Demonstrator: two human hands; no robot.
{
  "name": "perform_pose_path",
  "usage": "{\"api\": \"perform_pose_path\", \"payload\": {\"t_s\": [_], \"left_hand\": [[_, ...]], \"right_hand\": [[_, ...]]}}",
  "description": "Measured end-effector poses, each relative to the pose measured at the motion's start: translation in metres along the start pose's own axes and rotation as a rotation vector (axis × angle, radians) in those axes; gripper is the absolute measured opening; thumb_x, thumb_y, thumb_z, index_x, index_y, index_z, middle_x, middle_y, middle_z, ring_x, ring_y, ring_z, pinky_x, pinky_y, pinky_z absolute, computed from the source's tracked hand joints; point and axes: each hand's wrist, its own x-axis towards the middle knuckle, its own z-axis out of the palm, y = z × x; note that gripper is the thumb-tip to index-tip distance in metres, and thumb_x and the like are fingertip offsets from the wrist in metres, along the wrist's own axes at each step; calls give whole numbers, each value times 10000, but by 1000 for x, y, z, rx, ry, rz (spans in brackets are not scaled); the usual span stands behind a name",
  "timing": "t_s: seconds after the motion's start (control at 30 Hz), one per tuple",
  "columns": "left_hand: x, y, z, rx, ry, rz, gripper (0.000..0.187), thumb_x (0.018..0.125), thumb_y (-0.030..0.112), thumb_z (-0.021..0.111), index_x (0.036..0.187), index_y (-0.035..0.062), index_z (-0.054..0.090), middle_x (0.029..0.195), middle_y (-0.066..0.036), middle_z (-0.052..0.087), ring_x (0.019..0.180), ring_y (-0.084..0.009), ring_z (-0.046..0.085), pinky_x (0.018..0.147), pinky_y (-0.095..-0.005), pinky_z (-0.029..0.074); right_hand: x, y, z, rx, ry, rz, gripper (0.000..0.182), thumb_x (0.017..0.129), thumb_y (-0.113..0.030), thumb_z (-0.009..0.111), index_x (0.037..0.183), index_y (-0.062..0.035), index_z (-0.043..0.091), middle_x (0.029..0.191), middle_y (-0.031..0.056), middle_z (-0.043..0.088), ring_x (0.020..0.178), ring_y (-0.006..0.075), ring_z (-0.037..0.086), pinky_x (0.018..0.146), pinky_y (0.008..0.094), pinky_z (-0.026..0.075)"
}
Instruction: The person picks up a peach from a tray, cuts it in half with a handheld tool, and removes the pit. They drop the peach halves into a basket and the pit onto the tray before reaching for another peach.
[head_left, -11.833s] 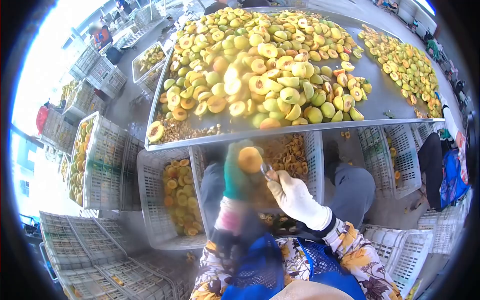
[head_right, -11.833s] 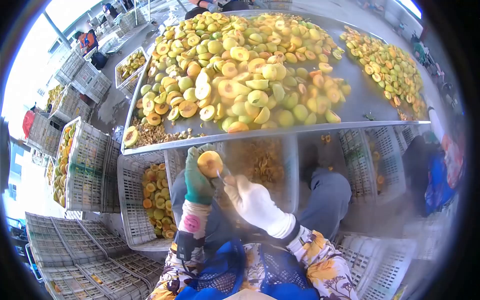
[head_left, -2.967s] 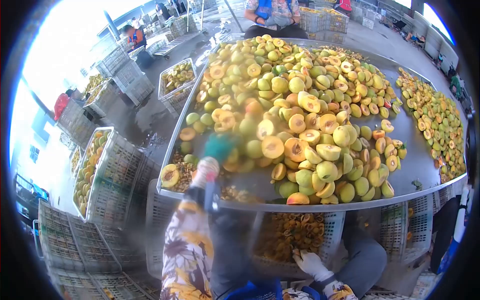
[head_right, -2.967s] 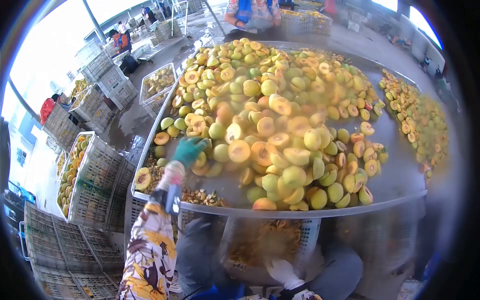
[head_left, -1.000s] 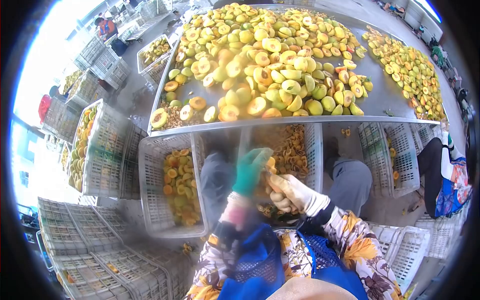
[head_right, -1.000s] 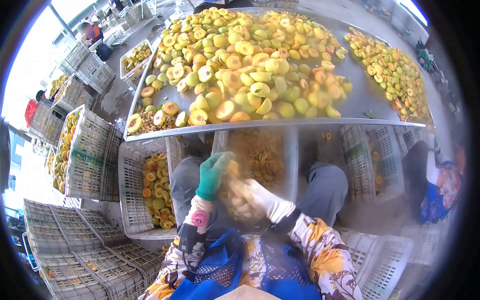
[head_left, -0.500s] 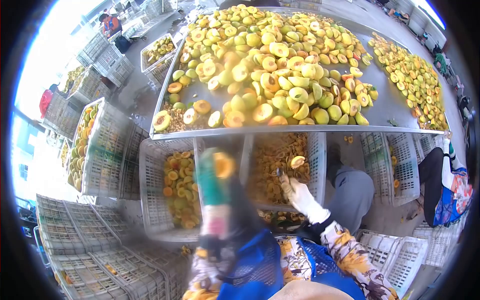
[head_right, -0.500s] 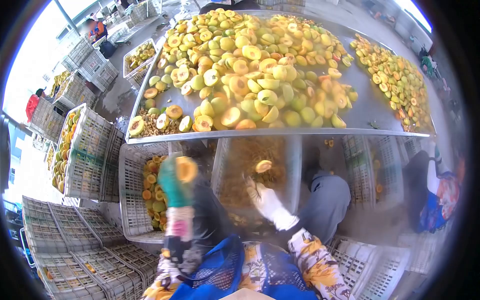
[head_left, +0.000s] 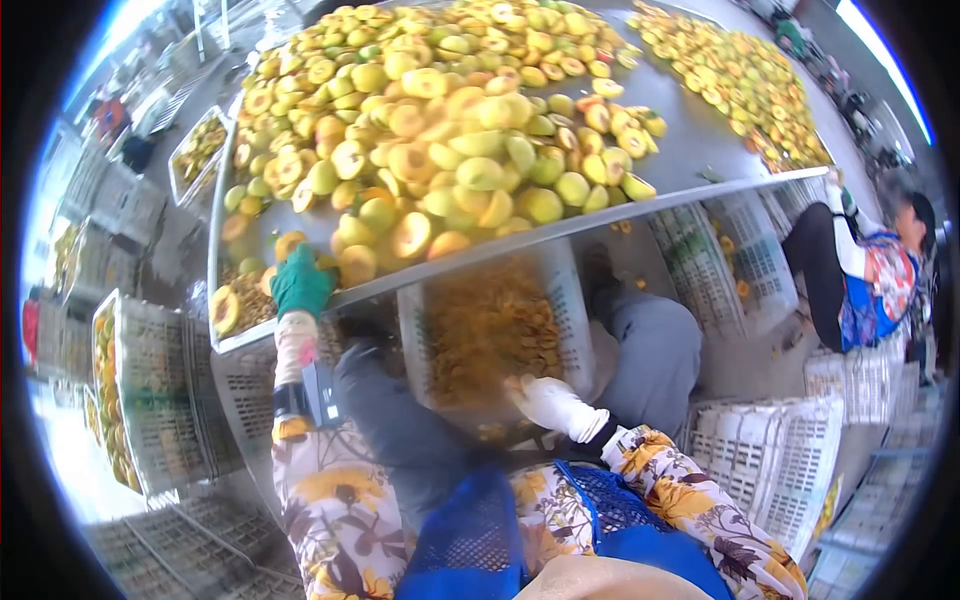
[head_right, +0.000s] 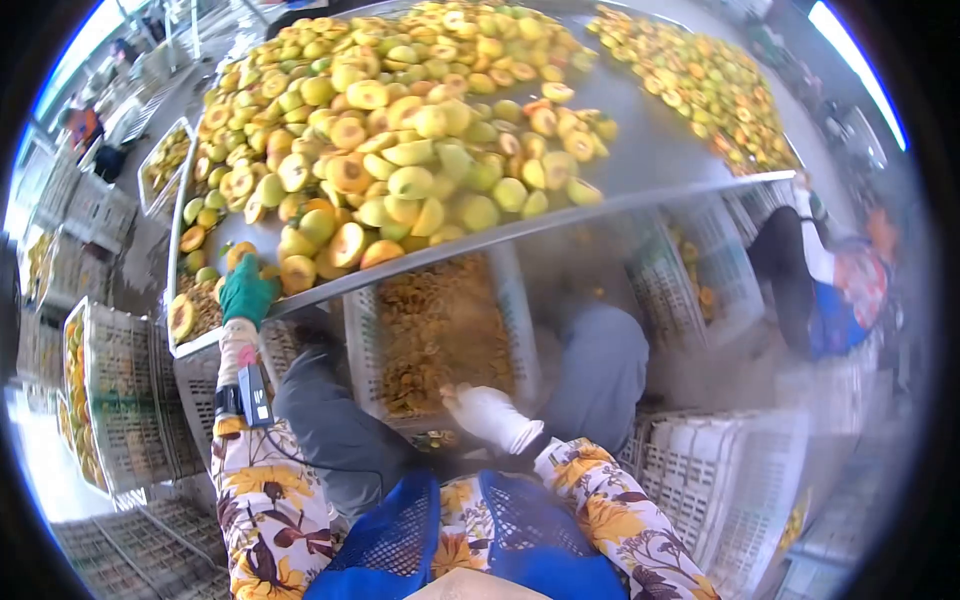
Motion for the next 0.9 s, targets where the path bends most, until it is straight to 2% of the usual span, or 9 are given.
{"api": "perform_pose_path", "payload": {"t_s": [0.13, 0.2, 0.27, 0.3, 0.4, 0.53, 0.6, 0.73, 0.9], "left_hand": [[-23, 16, 4, -379, 252, -57, 267, 754, 234, 723, 894, 88, 548, 797, -122, 633, 780, -311, 628, 682, -417, 491], [-41, 23, -11, -1417, 362, -345, 144, 851, 74, 655, 847, 99, 514, 786, -25, 566, 753, -178, 605, 619, -301, 508], [-83, 66, -67, -2209, 186, -541, 228, 881, 257, 631, 994, 63, 591, 872, -108, 650, 778, -225, 656, 603, -348, 574], [-94, 59, -57, -2347, 9, -487, 338, 902, 333, 589, 1057, 32, 602, 949, -144, 663, 825, -243, 655, 569, -345, 571], [-128, 105, -55, -2382, -58, -501, 483, 952, 449, 472, 975, -10, 620, 915, -173, 657, 763, -291, 655, 513, -302, 548], [-159, 140, -61, -2101, -230, -315, 592, 958, 551, 415, 893, 8, 642, 843, -142, 661, 733, -232, 651, 603, -296, 547], [-167, 151, -63, -1913, -199, -245, 633, 949, 586, 400, 868, 8, 644, 817, -127, 659, 714, -203, 643, 633, -289, 541], [-174, 163, -81, -1911, -279, -348, 673, 948, 610, 376, 859, -1, 644, 792, -99, 654, 685, -165, 625, 639, -262, 521], [-181, 169, -65, -1797, -22, -408, 531, 949, 485, 503, 847, -14, 655, 729, -82, 645, 627, -146, 606, 574, -249, 474]], "right_hand": [[-6, -13, -5, 41, -146, 2, 408, 972, -388, 392, 1014, -26, 576, 949, 249, 653, 795, 402, 644, 704, 495, 507], [-5, -4, 6, -56, 1, -156, 402, 972, -380, 407, 993, -13, 567, 865, 249, 657, 758, 414, 638, 684, 495, 506], [-7, 3, 1, -91, 168, -376, 403, 972, -383, 413, 989, -8, 561, 809, 241, 657, 735, 421, 633, 667, 499, 505], [-11, -13, -16, -13, 164, -251, 412, 977, -391, 409, 982, -7, 559, 777, 242, 648, 728, 420, 632, 653, 500, 504], [-10, -18, -29, 119, 301, -149, 401, 987, -388, 426, 949, -15, 568, 731, 251, 623, 682, 423, 622, 601, 498, 483], [-33, -69, -83, 533, 254, -46, 239, 945, -243, 565, 937, -5, 587, 702, 235, 626, 631, 394, 629, 526, 442, 463], [-41, -94, -86, 254, 455, -511, 196, 929, -212, 579, 930, -16, 573, 663, 217, 616, 592, 376, 623, 503, 428, 474], [-32, -115, -81, 143, 433, -467, 167, 928, -150, 574, 868, -14, 497, 580, 208, 534, 568, 392, 594, 472, 439, 425], [-25, -118, -74, 321, 334, -510, 190, 953, -152, 528, 863, 13, 504, 574, 205, 530, 536, 366, 584, 466, 404, 413]]}}
